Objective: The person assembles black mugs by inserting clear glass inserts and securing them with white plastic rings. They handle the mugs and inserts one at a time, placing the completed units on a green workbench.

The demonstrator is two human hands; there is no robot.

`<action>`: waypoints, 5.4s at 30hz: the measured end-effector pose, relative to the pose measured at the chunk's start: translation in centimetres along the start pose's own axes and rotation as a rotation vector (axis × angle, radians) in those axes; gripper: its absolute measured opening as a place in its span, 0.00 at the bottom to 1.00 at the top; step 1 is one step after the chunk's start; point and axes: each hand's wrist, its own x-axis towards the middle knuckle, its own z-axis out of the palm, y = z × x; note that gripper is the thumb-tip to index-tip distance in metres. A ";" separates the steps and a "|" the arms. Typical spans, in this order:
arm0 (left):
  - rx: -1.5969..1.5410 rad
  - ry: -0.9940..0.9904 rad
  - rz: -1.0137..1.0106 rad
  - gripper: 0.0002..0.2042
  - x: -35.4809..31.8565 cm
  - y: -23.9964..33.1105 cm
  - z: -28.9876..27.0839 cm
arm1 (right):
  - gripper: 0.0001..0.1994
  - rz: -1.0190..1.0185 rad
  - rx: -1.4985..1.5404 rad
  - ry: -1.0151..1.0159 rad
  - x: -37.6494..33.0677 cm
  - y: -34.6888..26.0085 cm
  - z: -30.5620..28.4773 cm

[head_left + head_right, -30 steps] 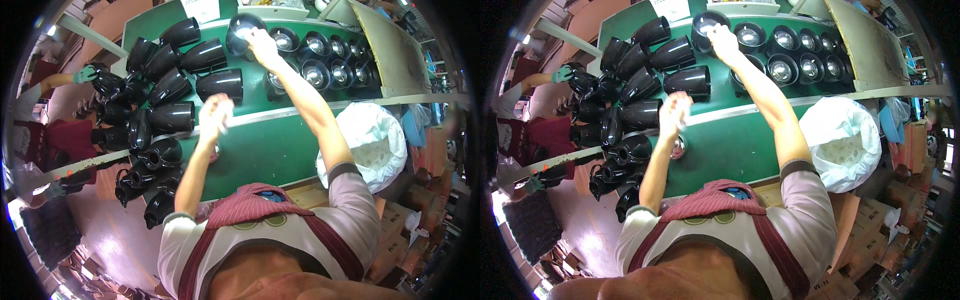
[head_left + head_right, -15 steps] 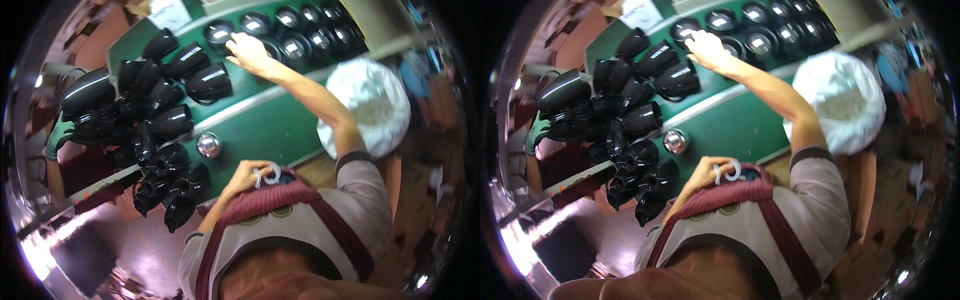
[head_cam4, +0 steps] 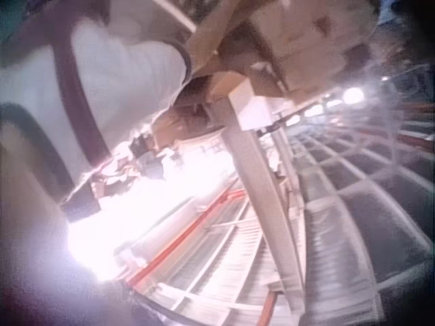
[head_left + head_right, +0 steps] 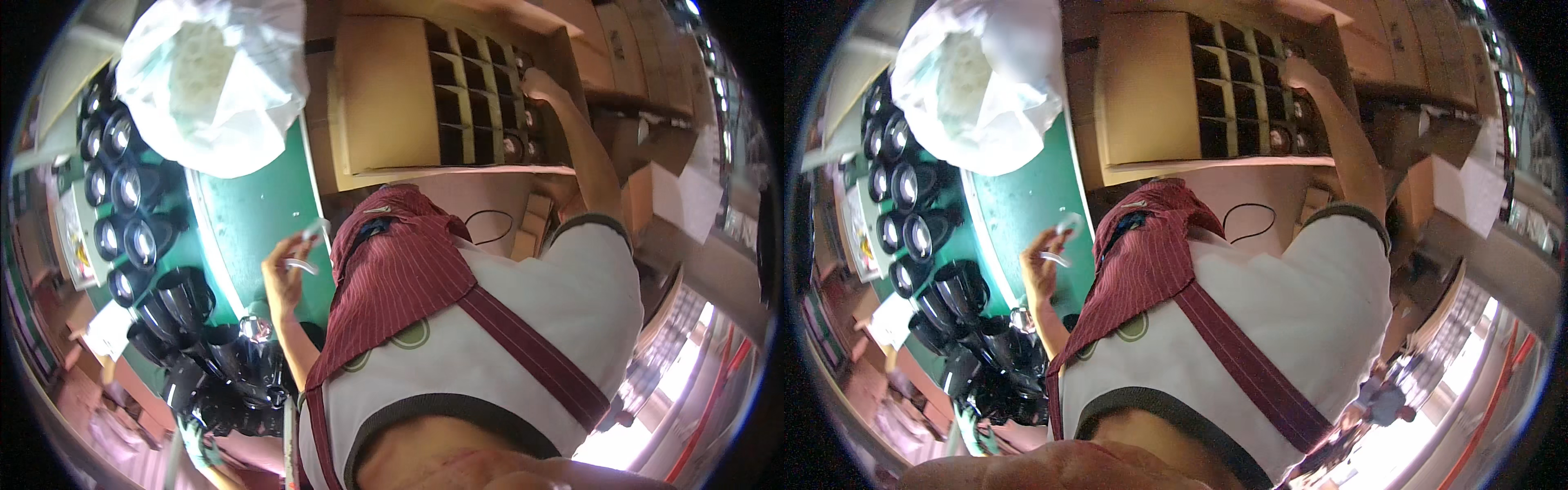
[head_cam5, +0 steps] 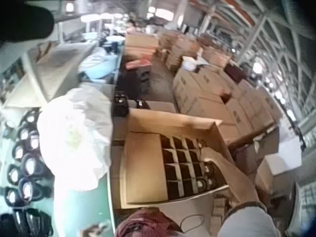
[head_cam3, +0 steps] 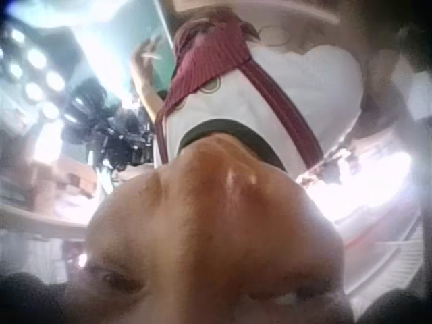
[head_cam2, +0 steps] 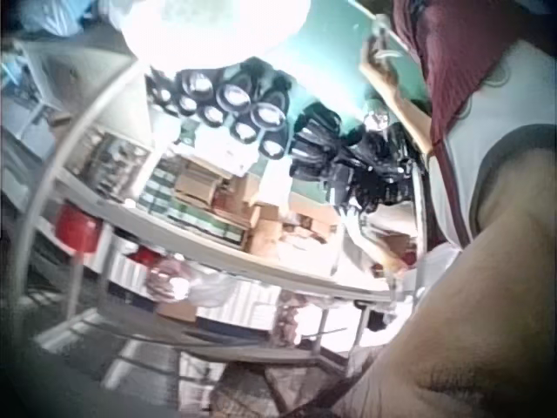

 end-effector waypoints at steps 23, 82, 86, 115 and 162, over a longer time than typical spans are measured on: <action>0.302 0.289 0.159 0.12 0.5 3.9 8.0 | 0.42 -0.043 0.785 0.317 8.1 2.8 24.2; -0.786 1.439 -0.624 0.40 -3.9 -26.4 -33.2 | 0.30 -1.114 1.755 -0.961 -19.7 -71.3 -22.9; -0.704 1.358 -0.410 0.41 -5.1 -22.4 -31.3 | 0.33 -1.242 1.683 -0.992 -19.2 -68.6 -23.3; 0.875 0.888 0.500 0.23 -17.8 12.3 -12.6 | 0.34 -1.566 1.593 -1.341 -21.8 -52.6 -18.2; 0.444 1.084 0.401 0.29 -13.0 3.1 -15.6 | 0.21 -1.327 1.710 -0.470 -23.1 -54.5 -25.4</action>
